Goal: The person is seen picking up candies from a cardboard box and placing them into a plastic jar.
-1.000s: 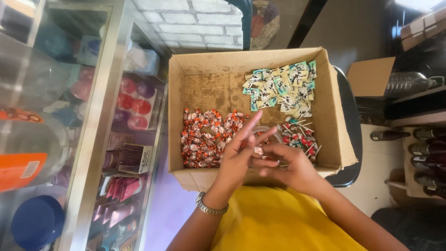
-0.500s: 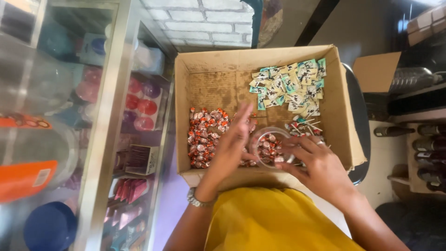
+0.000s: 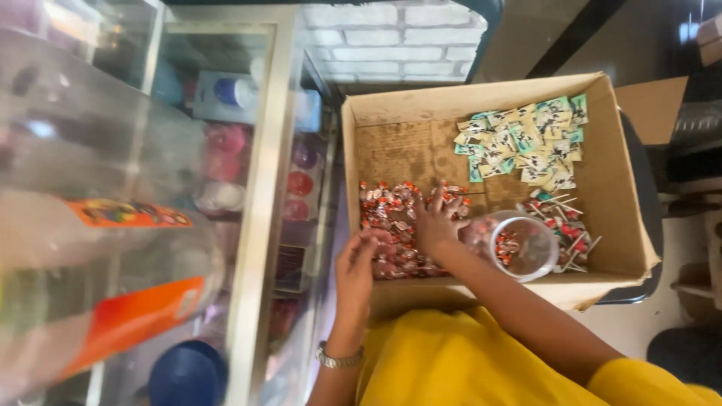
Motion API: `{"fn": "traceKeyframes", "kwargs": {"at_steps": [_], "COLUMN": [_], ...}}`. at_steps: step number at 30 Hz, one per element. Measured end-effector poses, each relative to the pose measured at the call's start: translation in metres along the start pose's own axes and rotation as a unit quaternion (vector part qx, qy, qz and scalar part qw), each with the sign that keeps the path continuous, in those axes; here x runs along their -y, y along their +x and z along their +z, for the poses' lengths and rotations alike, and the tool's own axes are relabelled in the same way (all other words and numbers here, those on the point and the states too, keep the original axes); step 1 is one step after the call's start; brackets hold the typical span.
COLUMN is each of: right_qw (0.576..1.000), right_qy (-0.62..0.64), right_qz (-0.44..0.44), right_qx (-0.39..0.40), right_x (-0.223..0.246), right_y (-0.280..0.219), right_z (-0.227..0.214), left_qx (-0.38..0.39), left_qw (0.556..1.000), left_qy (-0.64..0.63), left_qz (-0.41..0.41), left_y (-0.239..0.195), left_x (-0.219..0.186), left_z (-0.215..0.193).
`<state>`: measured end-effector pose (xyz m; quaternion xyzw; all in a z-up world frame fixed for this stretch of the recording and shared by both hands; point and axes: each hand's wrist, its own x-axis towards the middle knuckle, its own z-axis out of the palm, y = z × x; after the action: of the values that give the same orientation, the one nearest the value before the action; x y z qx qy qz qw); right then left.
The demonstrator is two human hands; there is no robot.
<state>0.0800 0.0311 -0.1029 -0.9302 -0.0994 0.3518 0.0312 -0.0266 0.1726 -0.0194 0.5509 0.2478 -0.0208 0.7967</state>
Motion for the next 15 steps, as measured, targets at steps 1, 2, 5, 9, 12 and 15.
{"fn": "traceKeyframes", "kwargs": {"at_steps": [1,2,5,9,12,15], "right_qw": [0.998,0.998,0.989,0.984,0.986,0.987], "right_qy": [-0.032,-0.029,0.039,0.091,0.085,0.081], "right_qz": [0.056,0.060,0.140,0.151,0.137,0.121], "right_qx": [-0.004,-0.005,0.013,0.000,-0.040,-0.075], "right_x": [0.000,0.003,0.005,0.013,0.001,-0.003], "right_y": [0.023,0.031,0.051,0.040,0.051,0.046], "right_z": [0.011,0.015,0.030,0.023,0.044,0.043], "left_qx": [-0.004,0.001,0.010,0.022,0.032,0.035], "left_qw": [1.000,1.000,0.999,0.998,0.998,0.997], "left_qy": [0.004,0.006,-0.001,-0.003,-0.010,-0.017], "left_qz": [-0.018,-0.019,-0.053,-0.062,-0.061,-0.066], "left_y": [0.000,0.004,0.014,0.029,0.043,0.046], "left_x": [0.006,0.009,0.019,0.020,0.026,0.029], "left_z": [-0.007,-0.014,-0.028,-0.038,-0.046,-0.050]}}
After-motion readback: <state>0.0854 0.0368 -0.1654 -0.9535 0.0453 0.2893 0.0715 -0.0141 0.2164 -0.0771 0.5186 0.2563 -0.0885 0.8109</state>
